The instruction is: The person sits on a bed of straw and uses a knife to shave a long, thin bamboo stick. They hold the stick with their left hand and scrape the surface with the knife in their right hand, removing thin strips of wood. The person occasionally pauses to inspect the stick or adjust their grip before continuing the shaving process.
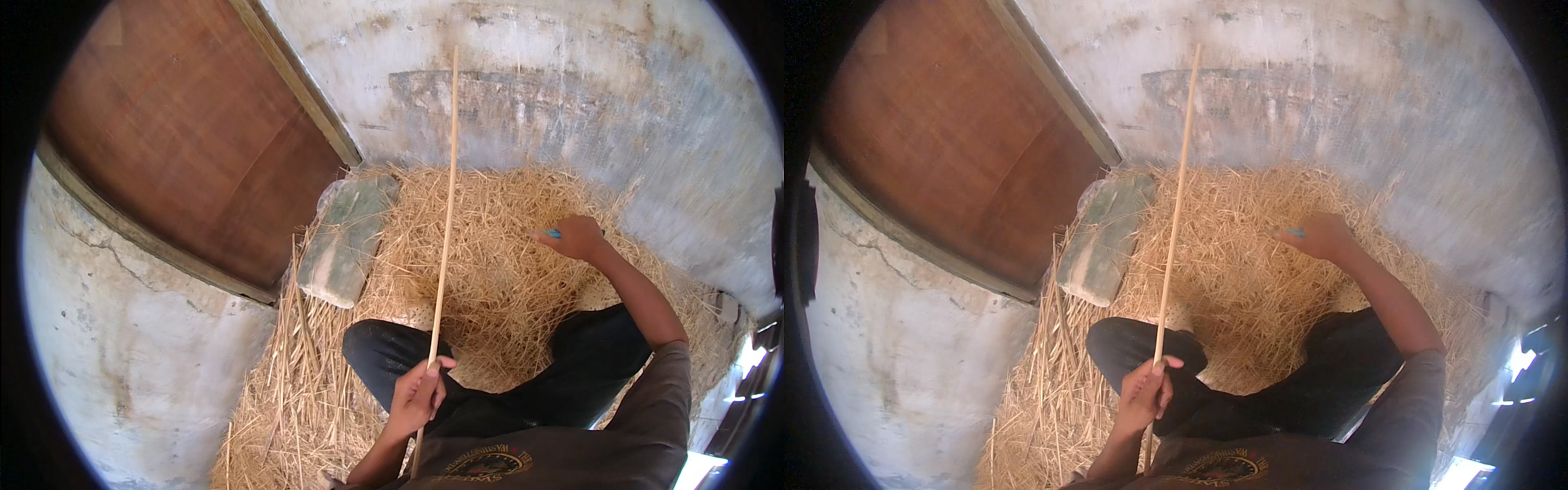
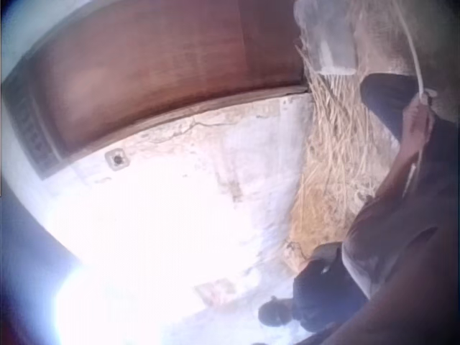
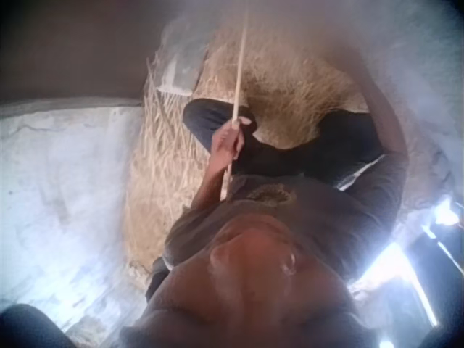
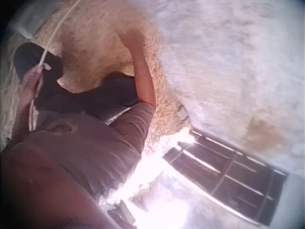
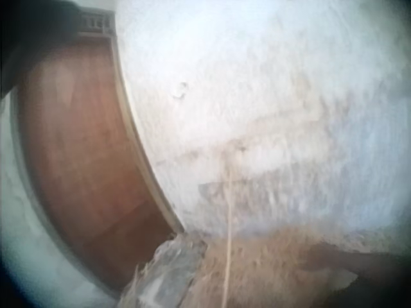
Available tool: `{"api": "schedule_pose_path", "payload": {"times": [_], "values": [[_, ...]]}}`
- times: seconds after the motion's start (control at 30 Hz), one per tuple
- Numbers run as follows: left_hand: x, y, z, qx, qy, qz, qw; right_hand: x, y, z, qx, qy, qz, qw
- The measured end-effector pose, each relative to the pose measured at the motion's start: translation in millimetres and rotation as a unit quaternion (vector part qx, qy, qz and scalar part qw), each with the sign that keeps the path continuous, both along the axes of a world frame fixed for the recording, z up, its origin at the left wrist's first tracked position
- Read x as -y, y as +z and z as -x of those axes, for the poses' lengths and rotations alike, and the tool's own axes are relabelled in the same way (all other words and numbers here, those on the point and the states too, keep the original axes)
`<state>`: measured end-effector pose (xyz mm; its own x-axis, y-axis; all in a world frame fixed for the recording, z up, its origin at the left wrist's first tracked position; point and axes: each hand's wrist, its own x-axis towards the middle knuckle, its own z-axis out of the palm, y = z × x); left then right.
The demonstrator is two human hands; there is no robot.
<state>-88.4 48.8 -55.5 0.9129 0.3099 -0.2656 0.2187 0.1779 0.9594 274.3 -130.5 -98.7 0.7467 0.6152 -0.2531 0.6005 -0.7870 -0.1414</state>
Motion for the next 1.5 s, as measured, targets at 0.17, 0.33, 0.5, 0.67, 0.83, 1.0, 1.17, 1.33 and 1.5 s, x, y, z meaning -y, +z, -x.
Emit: {"api": "schedule_pose_path", "payload": {"times": [0.17, 0.33, 0.5, 0.67, 0.83, 1.0, 1.17, 1.33, 1.5], "values": [[8.4, -5.3, -30.4, 0.049, -0.008, 0.004, 0.999, -35.3, 32.6, 82.2, 0.099, 0.184, -0.324, 0.923], [15.0, 4.9, -37.3, 0.050, 0.008, -0.078, 0.996, -53.2, 44.9, 138.5, 0.072, 0.284, -0.346, 0.891], [18.8, 18.7, -43.1, 0.041, 0.017, -0.212, 0.976, -59.5, 31.0, 122.1, 0.100, 0.218, -0.354, 0.904], [24.6, 22.6, -44.9, 0.026, 0.024, -0.273, 0.961, -63.5, 25.9, 132.4, 0.157, 0.254, -0.388, 0.872], [22.4, 21.1, -42.8, 0.020, 0.018, -0.340, 0.940, -63.5, 32.5, 129.8, 0.144, 0.241, -0.346, 0.895], [20.6, 32.3, -50.8, 0.029, 0.029, -0.386, 0.921, -65.4, 33.3, 117.1, 0.170, 0.246, -0.335, 0.893], [28.2, 27.6, -37.5, 0.000, 0.008, -0.348, 0.937, -71.7, 19.3, 72.8, 0.174, 0.094, -0.330, 0.923], [27.6, 18.2, -34.9, 0.020, 0.042, -0.363, 0.931, -67.6, 33.7, 124.9, 0.159, 0.251, -0.359, 0.885], [30.8, 26.5, -32.6, -0.002, 0.005, -0.353, 0.936, -63.8, 15.6, 80.0, 0.174, 0.112, -0.357, 0.911]]}}
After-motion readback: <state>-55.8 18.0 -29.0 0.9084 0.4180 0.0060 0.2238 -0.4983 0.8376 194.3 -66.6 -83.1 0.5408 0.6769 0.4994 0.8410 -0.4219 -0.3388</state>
